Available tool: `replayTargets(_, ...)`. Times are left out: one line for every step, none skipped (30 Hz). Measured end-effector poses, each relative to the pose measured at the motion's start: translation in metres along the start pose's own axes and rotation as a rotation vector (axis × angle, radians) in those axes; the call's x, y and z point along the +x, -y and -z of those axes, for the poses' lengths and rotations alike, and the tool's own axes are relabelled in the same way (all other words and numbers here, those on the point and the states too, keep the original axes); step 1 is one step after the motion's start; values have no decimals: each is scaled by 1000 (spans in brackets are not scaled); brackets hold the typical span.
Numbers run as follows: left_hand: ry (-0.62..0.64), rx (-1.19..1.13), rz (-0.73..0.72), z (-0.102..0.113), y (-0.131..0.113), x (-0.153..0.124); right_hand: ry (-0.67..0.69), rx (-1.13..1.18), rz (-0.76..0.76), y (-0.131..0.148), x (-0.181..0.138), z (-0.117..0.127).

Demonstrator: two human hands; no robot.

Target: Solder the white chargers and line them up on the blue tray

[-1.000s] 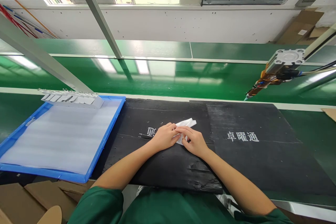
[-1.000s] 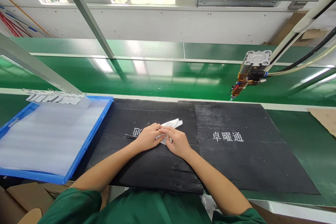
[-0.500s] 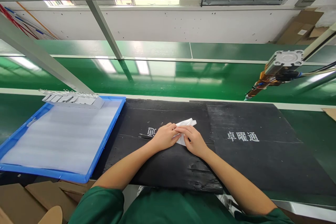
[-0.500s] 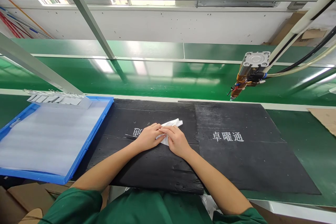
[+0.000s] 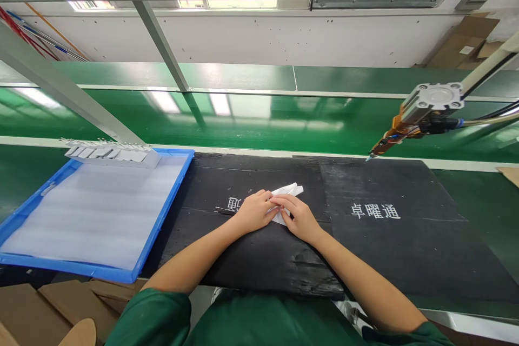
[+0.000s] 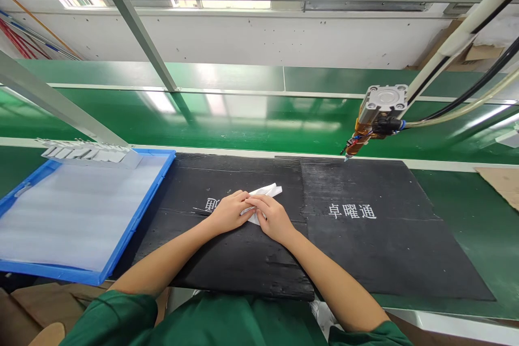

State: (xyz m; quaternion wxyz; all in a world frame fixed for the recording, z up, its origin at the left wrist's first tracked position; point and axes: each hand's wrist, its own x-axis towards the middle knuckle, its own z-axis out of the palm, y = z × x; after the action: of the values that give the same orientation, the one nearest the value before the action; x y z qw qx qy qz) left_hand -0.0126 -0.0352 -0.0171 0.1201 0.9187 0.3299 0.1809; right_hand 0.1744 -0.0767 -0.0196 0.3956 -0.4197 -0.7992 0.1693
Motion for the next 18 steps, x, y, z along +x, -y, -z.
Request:
replayTargets(1, 0, 0, 0, 0, 0, -1, 2, 2, 0, 0, 0)
replayTargets(0, 0, 0, 0, 0, 0, -4, 3, 3, 0, 0, 0)
replayTargets(-1, 1, -1, 0, 0, 0, -9, 2, 4, -1, 0, 0)
replayTargets(-2, 2, -3, 0, 0, 0, -15, -1, 6, -1, 0, -1)
replayTargets(-3, 4, -5, 0, 0, 0, -21, -4, 7, 0, 0, -1)
replayTargets(-4, 6, -7, 0, 0, 0, -24, -7, 8, 0, 0, -1)
replayTargets(-3, 8, -8, -1, 0, 0, -24, -9, 8, 0, 0, -1)
replayTargets(-3, 11, -7, -1, 0, 0, -25, -10, 9, 0, 0, -1)
replayTargets(-4, 14, -7, -1, 0, 0, -26, -12, 11, 1, 0, -1)
replayTargets(-6, 15, -8, -1, 0, 0, -30, -14, 13, 1, 0, -1)
replayTargets(-8, 17, -9, -2, 0, 0, -36, -17, 14, 1, 0, -1)
replayTargets(-12, 18, -12, -2, 1, 0, -41, -20, 15, 2, 0, -1)
replayTargets(-17, 18, -15, -2, 1, -1, -45, -25, 15, 2, 1, -1)
replayTargets(-21, 18, -16, -2, 1, -1, -48, -30, 14, 2, 1, -1)
replayTargets(-24, 17, -19, -2, 1, -1, -48, -35, 12, 2, 1, -1)
replayTargets(-26, 15, -21, -2, 1, -1, -49, -38, 11, 2, 1, -1)
replayTargets(-30, 13, -25, -2, 1, -1, -49, -39, 11, 3, 1, 0)
replayTargets(-35, 11, -29, -2, 2, -1, -50, -41, 11, 3, 1, 0)
